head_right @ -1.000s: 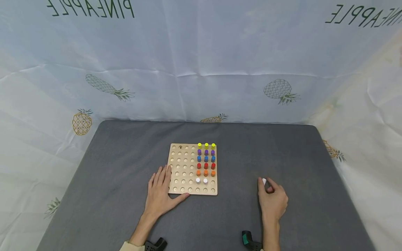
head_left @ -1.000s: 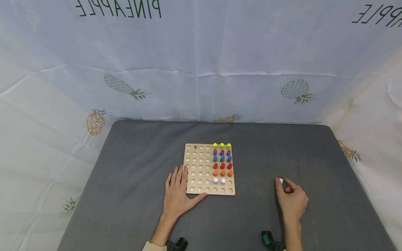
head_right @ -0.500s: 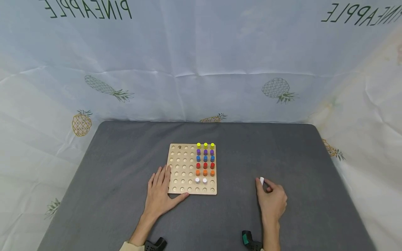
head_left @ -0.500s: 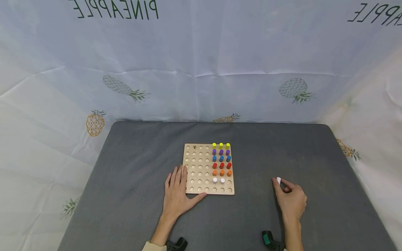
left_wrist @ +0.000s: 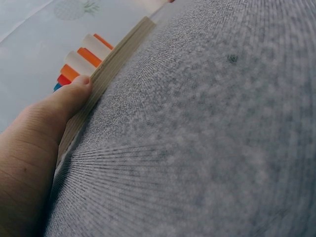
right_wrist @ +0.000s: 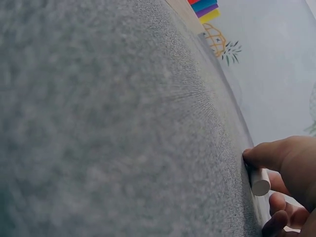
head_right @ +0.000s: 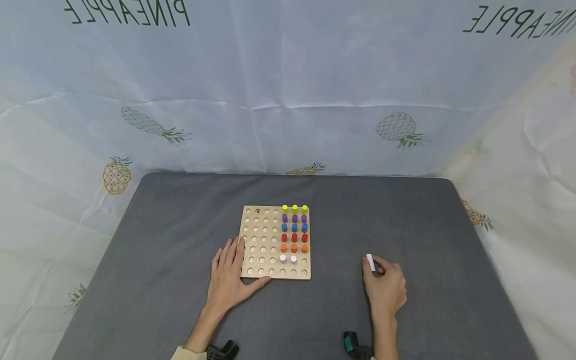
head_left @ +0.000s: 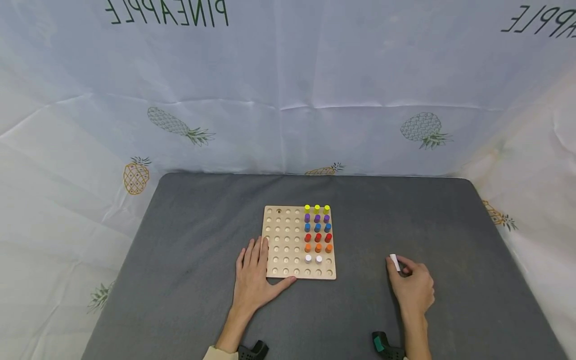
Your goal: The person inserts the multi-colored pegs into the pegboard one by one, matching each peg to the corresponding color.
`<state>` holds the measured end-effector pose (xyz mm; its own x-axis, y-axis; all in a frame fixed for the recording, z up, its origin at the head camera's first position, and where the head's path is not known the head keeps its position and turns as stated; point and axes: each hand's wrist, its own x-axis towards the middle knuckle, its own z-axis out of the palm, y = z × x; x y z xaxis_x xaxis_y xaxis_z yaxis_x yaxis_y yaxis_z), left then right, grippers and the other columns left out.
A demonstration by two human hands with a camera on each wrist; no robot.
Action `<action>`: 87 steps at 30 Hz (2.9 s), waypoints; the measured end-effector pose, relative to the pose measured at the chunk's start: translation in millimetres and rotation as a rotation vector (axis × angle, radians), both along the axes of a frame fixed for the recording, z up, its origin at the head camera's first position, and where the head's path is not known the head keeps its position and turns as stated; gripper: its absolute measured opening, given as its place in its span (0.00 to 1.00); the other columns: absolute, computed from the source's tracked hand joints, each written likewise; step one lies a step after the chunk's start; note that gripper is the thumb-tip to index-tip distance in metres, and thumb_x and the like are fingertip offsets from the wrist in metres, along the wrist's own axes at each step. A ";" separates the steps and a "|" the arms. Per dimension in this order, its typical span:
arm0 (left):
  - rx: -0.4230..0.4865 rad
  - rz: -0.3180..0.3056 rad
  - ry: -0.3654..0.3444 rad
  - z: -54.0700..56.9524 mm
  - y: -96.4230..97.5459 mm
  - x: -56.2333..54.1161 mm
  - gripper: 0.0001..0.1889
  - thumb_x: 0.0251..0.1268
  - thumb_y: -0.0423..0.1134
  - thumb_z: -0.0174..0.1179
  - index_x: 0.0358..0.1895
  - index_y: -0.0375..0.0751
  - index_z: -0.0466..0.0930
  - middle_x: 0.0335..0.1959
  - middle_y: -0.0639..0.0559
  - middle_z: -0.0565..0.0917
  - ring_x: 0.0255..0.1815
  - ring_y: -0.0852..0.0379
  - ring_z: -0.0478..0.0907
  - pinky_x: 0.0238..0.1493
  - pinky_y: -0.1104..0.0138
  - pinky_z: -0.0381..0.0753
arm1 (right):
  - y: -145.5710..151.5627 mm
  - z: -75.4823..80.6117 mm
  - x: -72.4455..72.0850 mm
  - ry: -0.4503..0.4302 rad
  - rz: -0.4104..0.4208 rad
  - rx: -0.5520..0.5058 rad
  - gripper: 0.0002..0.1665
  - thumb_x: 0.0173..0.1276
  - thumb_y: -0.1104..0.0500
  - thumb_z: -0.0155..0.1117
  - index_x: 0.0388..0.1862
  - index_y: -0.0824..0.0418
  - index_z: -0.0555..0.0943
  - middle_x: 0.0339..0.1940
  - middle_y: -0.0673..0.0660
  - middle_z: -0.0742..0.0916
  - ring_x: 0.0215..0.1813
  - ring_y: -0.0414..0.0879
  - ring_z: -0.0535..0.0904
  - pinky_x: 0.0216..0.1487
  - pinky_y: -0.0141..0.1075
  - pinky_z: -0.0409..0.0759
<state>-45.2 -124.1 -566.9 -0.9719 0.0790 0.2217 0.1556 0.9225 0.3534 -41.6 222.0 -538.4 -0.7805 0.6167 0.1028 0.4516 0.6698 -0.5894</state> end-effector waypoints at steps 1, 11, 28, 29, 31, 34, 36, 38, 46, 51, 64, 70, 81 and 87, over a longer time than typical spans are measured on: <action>0.001 0.001 0.000 -0.2 -0.1 0.1 0.66 0.42 0.79 0.66 0.81 0.40 0.56 0.79 0.40 0.66 0.81 0.40 0.61 0.79 0.42 0.57 | -0.1 0.1 0.0 0.000 0.004 0.001 0.20 0.64 0.44 0.73 0.45 0.57 0.90 0.32 0.57 0.81 0.29 0.53 0.74 0.21 0.40 0.63; 0.004 0.002 -0.004 0.3 -0.7 0.2 0.66 0.43 0.80 0.66 0.81 0.40 0.56 0.80 0.40 0.66 0.81 0.40 0.61 0.79 0.42 0.57 | -1.9 0.0 0.1 0.004 0.019 -0.017 0.19 0.67 0.45 0.68 0.47 0.57 0.89 0.35 0.55 0.80 0.33 0.53 0.74 0.23 0.41 0.63; 0.017 0.003 -0.016 0.2 0.3 -0.1 0.66 0.42 0.79 0.66 0.82 0.40 0.55 0.80 0.40 0.65 0.82 0.40 0.60 0.80 0.42 0.56 | -3.2 3.3 2.9 0.075 0.058 -0.034 0.18 0.68 0.48 0.68 0.46 0.60 0.87 0.33 0.57 0.80 0.30 0.46 0.69 0.24 0.36 0.59; 0.016 0.002 -0.018 0.1 0.2 -0.1 0.66 0.42 0.79 0.66 0.82 0.40 0.55 0.80 0.40 0.65 0.82 0.40 0.60 0.80 0.42 0.56 | -3.4 3.6 2.8 0.084 0.061 -0.035 0.18 0.68 0.48 0.69 0.47 0.60 0.87 0.33 0.57 0.80 0.29 0.45 0.69 0.24 0.36 0.60; 0.016 0.003 -0.021 0.1 -0.1 0.0 0.66 0.43 0.79 0.66 0.82 0.40 0.55 0.80 0.40 0.65 0.82 0.40 0.59 0.80 0.42 0.56 | -4.2 3.8 2.7 0.098 0.063 -0.036 0.18 0.67 0.48 0.70 0.46 0.61 0.87 0.32 0.57 0.79 0.29 0.43 0.67 0.25 0.36 0.60; 0.017 0.004 -0.024 0.3 -0.8 0.3 0.66 0.43 0.79 0.66 0.82 0.40 0.55 0.80 0.40 0.64 0.82 0.40 0.59 0.80 0.42 0.55 | -5.7 4.3 2.5 0.118 0.060 -0.037 0.18 0.66 0.49 0.71 0.46 0.61 0.87 0.31 0.56 0.79 0.27 0.39 0.65 0.25 0.36 0.60; 0.017 0.004 -0.021 0.6 -1.0 0.4 0.66 0.43 0.79 0.66 0.82 0.40 0.55 0.80 0.40 0.65 0.82 0.40 0.60 0.80 0.42 0.56 | -6.7 4.9 2.3 0.132 0.060 -0.032 0.18 0.66 0.50 0.71 0.46 0.61 0.87 0.30 0.56 0.79 0.26 0.37 0.63 0.25 0.35 0.60; 0.013 0.003 -0.014 0.8 -1.0 0.3 0.66 0.42 0.79 0.66 0.82 0.40 0.55 0.80 0.40 0.65 0.82 0.39 0.60 0.79 0.42 0.56 | -7.9 5.8 2.0 0.150 0.067 -0.028 0.17 0.65 0.50 0.72 0.46 0.61 0.87 0.30 0.55 0.78 0.26 0.35 0.62 0.25 0.35 0.59; 0.014 -0.005 0.004 0.4 -0.5 -0.1 0.67 0.42 0.79 0.67 0.81 0.40 0.56 0.79 0.39 0.66 0.81 0.39 0.61 0.79 0.41 0.58 | -15.6 8.4 -0.2 0.227 0.122 -0.035 0.13 0.63 0.54 0.74 0.42 0.60 0.87 0.27 0.54 0.77 0.23 0.29 0.61 0.23 0.32 0.59; 0.005 -0.001 -0.003 0.2 -0.3 -0.7 0.67 0.42 0.79 0.67 0.81 0.40 0.55 0.79 0.40 0.66 0.81 0.40 0.61 0.79 0.42 0.57 | -20.8 5.8 -1.6 0.264 0.166 -0.049 0.11 0.62 0.56 0.75 0.41 0.61 0.87 0.26 0.54 0.77 0.22 0.28 0.60 0.22 0.30 0.59; -0.008 0.000 -0.021 0.6 -0.5 -0.8 0.67 0.42 0.80 0.66 0.82 0.40 0.54 0.80 0.40 0.65 0.82 0.40 0.60 0.80 0.42 0.56 | -34.2 7.2 -3.9 0.314 0.259 -0.088 0.10 0.61 0.61 0.76 0.40 0.61 0.87 0.25 0.56 0.78 0.22 0.30 0.63 0.25 0.27 0.60; -0.003 0.001 -0.031 0.8 -0.2 -0.8 0.67 0.42 0.80 0.66 0.82 0.40 0.54 0.80 0.40 0.64 0.82 0.40 0.60 0.80 0.42 0.56 | -42.3 8.0 -6.3 0.308 0.296 -0.145 0.10 0.60 0.62 0.77 0.39 0.61 0.87 0.25 0.56 0.78 0.22 0.32 0.65 0.26 0.24 0.63; 0.000 0.004 -0.034 0.3 -0.2 -1.1 0.67 0.42 0.80 0.65 0.82 0.40 0.54 0.81 0.40 0.64 0.82 0.40 0.59 0.80 0.42 0.56 | -64.3 7.8 -8.2 0.311 0.379 -0.145 0.11 0.58 0.64 0.78 0.39 0.62 0.87 0.25 0.56 0.79 0.23 0.35 0.67 0.26 0.26 0.63; 0.009 0.001 -0.021 0.5 -0.7 -0.7 0.67 0.42 0.80 0.66 0.82 0.40 0.55 0.80 0.40 0.64 0.82 0.40 0.60 0.80 0.42 0.56 | -72.7 8.9 -8.7 0.338 0.432 -0.174 0.10 0.58 0.65 0.78 0.39 0.62 0.88 0.26 0.56 0.80 0.24 0.37 0.68 0.28 0.25 0.65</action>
<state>-45.9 -124.8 -566.4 -0.9764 0.0760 0.2021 0.1471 0.9194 0.3648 -50.3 149.3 -529.4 -0.9066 0.2796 0.3160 -0.0739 0.6321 -0.7713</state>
